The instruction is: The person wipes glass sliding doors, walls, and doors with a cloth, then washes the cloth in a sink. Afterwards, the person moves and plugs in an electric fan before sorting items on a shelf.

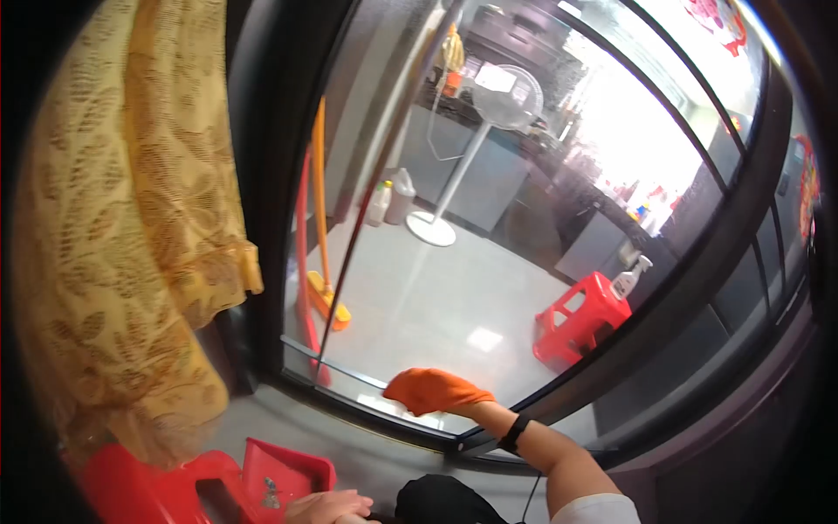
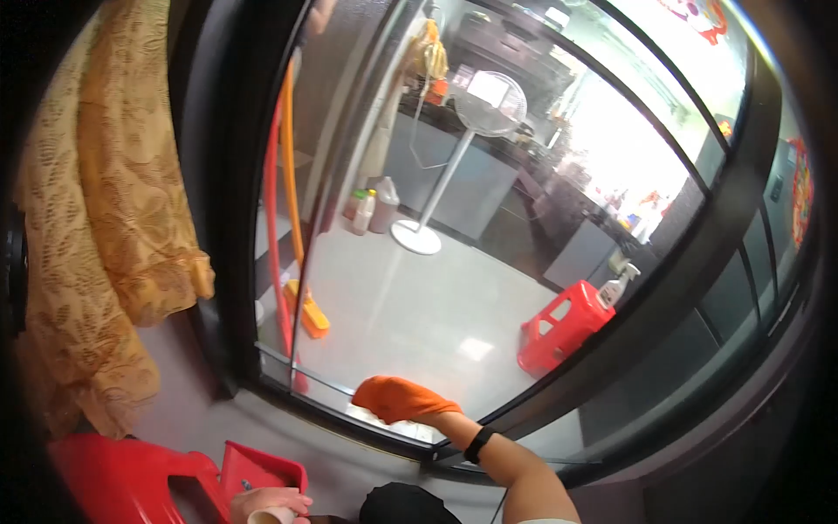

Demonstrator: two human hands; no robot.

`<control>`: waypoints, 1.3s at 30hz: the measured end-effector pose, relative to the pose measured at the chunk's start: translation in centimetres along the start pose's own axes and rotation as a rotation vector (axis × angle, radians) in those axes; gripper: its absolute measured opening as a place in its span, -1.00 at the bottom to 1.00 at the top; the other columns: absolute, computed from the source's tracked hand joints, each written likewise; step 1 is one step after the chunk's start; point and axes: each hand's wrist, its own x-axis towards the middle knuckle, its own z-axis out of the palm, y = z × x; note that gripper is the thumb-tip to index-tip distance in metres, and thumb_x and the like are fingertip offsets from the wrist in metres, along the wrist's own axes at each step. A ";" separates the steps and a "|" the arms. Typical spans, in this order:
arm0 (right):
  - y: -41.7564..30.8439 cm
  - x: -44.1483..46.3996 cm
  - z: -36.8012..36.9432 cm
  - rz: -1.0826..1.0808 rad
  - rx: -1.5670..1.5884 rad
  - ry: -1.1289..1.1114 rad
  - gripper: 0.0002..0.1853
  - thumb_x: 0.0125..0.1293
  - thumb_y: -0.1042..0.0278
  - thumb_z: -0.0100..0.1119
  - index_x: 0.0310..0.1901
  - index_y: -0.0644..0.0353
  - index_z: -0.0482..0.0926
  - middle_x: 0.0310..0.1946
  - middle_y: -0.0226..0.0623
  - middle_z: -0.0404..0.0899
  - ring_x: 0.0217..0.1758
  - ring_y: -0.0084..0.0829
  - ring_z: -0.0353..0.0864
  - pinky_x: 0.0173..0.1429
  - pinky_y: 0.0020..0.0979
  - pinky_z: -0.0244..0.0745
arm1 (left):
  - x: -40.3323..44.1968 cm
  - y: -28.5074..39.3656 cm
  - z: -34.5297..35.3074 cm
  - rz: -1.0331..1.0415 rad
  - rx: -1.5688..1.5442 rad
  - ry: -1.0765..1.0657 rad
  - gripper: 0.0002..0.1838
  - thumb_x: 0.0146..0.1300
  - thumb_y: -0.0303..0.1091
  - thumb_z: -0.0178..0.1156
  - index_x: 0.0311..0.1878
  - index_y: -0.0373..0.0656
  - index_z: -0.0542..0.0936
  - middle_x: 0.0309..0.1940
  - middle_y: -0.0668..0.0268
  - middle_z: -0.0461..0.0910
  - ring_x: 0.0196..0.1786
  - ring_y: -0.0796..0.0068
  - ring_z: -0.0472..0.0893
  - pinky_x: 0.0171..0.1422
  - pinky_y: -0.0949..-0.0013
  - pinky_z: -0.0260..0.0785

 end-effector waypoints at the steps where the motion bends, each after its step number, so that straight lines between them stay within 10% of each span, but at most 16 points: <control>1: 0.7 -0.1 -0.8 -0.012 0.241 -0.062 -0.54 0.10 0.45 0.21 0.10 0.13 0.49 -0.02 -0.25 0.54 0.05 -0.34 0.52 0.22 -0.35 0.37 | -0.1 0.1 -0.1 -0.012 -0.020 -0.005 -0.75 0.01 -0.25 0.41 -0.39 -0.19 0.59 -0.46 0.25 0.66 -0.37 0.29 0.66 -0.24 0.33 0.52; 4: -11.4 1.6 -14.5 -0.060 0.437 -0.139 -0.36 -0.06 0.52 0.39 0.17 0.18 0.46 0.01 -0.25 0.56 0.06 -0.37 0.52 0.22 -0.34 0.38 | -0.2 -0.1 -0.2 0.050 0.023 0.018 -0.73 0.05 -0.25 0.39 -0.29 -0.21 0.59 -0.44 0.23 0.66 -0.37 0.27 0.66 -0.26 0.32 0.52; 9: -22.2 2.6 -34.2 -0.105 -1.058 0.579 -0.41 0.00 0.48 0.34 0.15 0.18 0.45 0.04 -0.25 0.53 0.06 -0.38 0.51 0.19 -0.33 0.40 | -1.7 -2.4 0.2 -0.134 -0.040 -0.058 -0.70 0.07 -0.10 0.38 -0.47 -0.13 0.56 -0.54 0.29 0.64 -0.47 0.40 0.66 -0.38 0.42 0.51; 14: -23.4 6.0 -39.5 -0.136 -1.447 0.979 -0.47 0.06 0.44 0.29 0.14 0.18 0.45 0.07 -0.26 0.50 0.06 -0.38 0.51 0.17 -0.32 0.43 | -1.2 -2.4 -0.2 -0.070 0.023 -0.153 -0.67 0.03 -0.13 0.42 -0.39 -0.16 0.55 -0.50 0.26 0.64 -0.44 0.34 0.67 -0.32 0.38 0.55; 19: -19.4 11.7 -25.9 -0.416 -1.088 0.881 -0.52 0.12 0.40 0.25 0.12 0.19 0.44 0.10 -0.27 0.47 0.07 -0.39 0.50 0.15 -0.32 0.45 | -0.8 -2.1 0.0 0.025 -0.158 -0.070 -0.59 -0.05 -0.13 0.45 -0.26 -0.15 0.50 -0.45 0.30 0.63 -0.38 0.30 0.69 -0.27 0.28 0.61; 22: -15.5 13.0 -14.0 -0.655 -0.095 0.492 -0.55 0.15 0.38 0.22 0.12 0.19 0.44 0.12 -0.28 0.45 0.07 -0.40 0.50 0.13 -0.31 0.46 | -1.0 -2.3 0.1 0.018 -0.180 -0.099 -0.55 -0.05 -0.14 0.45 -0.23 -0.16 0.46 -0.45 0.25 0.62 -0.38 0.25 0.69 -0.24 0.22 0.63; 23: -14.2 12.3 -10.6 -0.607 0.186 0.300 -0.56 0.17 0.37 0.21 0.11 0.19 0.44 0.12 -0.28 0.44 0.07 -0.40 0.50 0.13 -0.31 0.47 | -1.0 -2.2 0.1 0.001 -0.167 -0.105 -0.55 -0.05 -0.14 0.45 -0.23 -0.16 0.46 -0.45 0.25 0.62 -0.38 0.25 0.69 -0.24 0.22 0.63; 25: -16.1 11.0 -5.4 -0.369 -0.448 -0.188 -0.40 0.28 0.26 0.04 0.29 0.40 0.21 0.35 -0.11 0.20 0.40 -0.29 0.21 0.44 -0.35 0.13 | -1.2 -2.6 0.1 0.019 -0.168 -0.129 -0.54 -0.06 -0.15 0.47 -0.22 -0.16 0.45 -0.44 0.22 0.62 -0.36 0.23 0.69 -0.21 0.20 0.62; 29: -0.3 5.0 8.9 0.553 1.030 -0.328 -0.57 0.43 0.25 -0.08 0.28 0.20 0.36 0.22 -0.42 0.38 0.23 -0.56 0.34 0.30 -0.59 0.13 | -1.0 -2.5 -0.3 0.059 -0.153 -0.205 -0.55 0.15 -0.24 0.32 -0.04 -0.18 0.32 -0.41 0.11 0.62 -0.35 0.15 0.69 -0.21 0.16 0.59; 34: 8.5 5.1 13.7 0.476 0.378 -0.655 -0.62 0.40 0.09 -0.11 -0.11 0.26 0.53 -0.18 -0.31 0.51 -0.04 -0.49 0.50 -0.06 -0.45 0.32 | -1.8 -1.8 -0.2 -0.049 -0.233 -0.151 -0.53 0.17 -0.25 0.31 0.02 -0.18 0.32 -0.38 0.05 0.58 -0.35 0.07 0.66 -0.13 0.09 0.54; 37: 6.1 12.8 12.9 -0.129 1.727 -0.445 -0.70 0.32 0.13 0.11 -0.19 0.25 0.53 -0.33 -0.35 0.54 -0.23 -0.47 0.53 -0.14 -0.42 0.38 | -2.3 -2.0 0.7 -0.016 -0.161 -0.076 -0.51 0.24 -0.08 0.22 0.05 -0.16 0.29 -0.41 0.10 0.55 -0.46 0.15 0.60 -0.24 0.14 0.53; 39: -1.3 15.7 7.6 -0.396 0.641 -0.050 -0.72 0.29 0.14 0.13 -0.21 0.22 0.55 -0.34 -0.35 0.55 -0.23 -0.49 0.53 -0.15 -0.42 0.40 | -2.3 -2.1 1.4 -0.009 -0.113 -0.035 -0.47 0.26 0.02 0.16 0.07 -0.15 0.28 -0.45 0.13 0.54 -0.49 0.20 0.59 -0.29 0.20 0.54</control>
